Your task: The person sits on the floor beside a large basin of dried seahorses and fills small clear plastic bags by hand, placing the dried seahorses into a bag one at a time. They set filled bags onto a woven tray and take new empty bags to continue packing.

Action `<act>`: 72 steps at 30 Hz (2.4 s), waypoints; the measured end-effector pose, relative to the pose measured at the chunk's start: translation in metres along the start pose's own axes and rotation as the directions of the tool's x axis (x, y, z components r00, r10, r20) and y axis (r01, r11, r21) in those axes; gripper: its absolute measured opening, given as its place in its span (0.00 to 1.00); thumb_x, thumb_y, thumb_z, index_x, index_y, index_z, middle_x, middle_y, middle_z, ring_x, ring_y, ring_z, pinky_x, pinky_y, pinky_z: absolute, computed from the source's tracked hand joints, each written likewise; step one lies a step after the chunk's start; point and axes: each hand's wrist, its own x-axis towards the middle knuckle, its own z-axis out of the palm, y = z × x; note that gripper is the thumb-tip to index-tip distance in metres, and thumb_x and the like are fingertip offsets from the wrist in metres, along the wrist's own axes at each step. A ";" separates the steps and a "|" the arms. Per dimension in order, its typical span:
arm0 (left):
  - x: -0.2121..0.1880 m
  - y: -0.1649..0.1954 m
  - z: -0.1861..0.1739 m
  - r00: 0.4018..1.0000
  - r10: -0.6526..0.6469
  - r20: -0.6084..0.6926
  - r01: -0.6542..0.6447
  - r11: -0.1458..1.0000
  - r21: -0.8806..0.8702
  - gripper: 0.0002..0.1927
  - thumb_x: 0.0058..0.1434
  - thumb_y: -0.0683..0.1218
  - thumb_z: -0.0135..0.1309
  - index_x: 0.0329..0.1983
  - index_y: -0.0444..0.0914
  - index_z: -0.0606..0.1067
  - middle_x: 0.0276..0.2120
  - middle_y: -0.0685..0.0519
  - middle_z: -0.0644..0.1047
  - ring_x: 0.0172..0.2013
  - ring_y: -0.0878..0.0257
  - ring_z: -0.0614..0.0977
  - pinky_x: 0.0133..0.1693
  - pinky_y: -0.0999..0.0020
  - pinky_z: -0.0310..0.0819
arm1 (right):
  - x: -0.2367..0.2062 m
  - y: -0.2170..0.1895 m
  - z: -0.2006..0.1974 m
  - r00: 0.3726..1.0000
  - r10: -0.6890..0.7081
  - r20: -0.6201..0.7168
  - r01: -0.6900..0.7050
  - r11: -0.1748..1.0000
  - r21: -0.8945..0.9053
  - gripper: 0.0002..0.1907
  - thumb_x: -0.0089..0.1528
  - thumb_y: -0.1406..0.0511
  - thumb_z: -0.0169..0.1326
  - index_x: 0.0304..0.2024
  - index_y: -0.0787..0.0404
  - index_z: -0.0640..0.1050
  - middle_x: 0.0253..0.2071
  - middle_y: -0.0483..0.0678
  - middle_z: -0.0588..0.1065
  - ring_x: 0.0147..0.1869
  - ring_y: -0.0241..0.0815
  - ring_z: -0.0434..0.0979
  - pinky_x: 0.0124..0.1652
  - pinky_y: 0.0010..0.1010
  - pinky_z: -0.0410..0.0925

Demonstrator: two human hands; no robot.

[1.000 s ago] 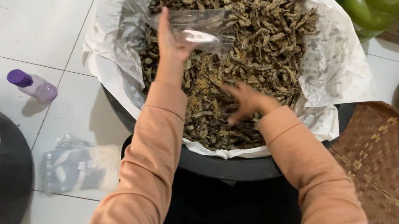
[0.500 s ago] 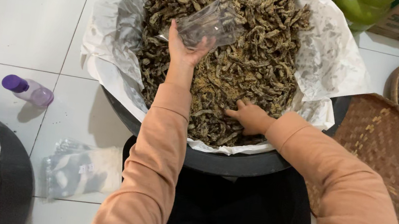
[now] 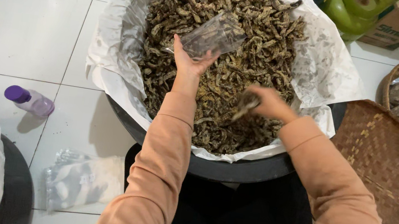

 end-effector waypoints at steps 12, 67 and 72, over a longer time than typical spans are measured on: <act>0.002 -0.018 -0.006 0.992 0.110 -0.057 -0.109 0.994 0.022 0.44 0.60 0.72 0.49 0.72 0.47 0.58 0.68 0.37 0.55 0.62 0.41 0.63 0.63 0.27 0.61 | 0.046 -0.093 -0.127 0.652 -0.266 -0.710 -0.397 0.678 -0.618 0.22 0.53 0.73 0.66 0.50 0.59 0.80 0.43 0.66 0.76 0.38 0.54 0.81 0.32 0.40 0.75; -0.074 0.111 0.034 0.681 0.494 0.540 -0.509 0.850 -0.136 0.52 0.58 0.69 0.55 0.76 0.38 0.50 0.71 0.37 0.56 0.65 0.36 0.66 0.61 0.25 0.73 | 0.146 -0.123 0.051 0.977 -0.042 0.207 0.112 0.934 -0.340 0.69 0.42 0.49 0.79 0.75 0.39 0.48 0.76 0.69 0.36 0.76 0.78 0.34 0.68 0.66 0.44; -0.055 0.123 0.021 0.812 0.551 0.194 -0.528 0.834 -0.159 0.49 0.61 0.69 0.52 0.75 0.37 0.52 0.71 0.37 0.56 0.68 0.34 0.62 0.64 0.26 0.63 | 0.208 -0.135 0.064 0.968 0.248 -0.043 -0.249 0.969 -0.002 0.73 0.44 0.49 0.79 0.76 0.40 0.40 0.76 0.70 0.32 0.76 0.82 0.29 0.64 0.76 0.44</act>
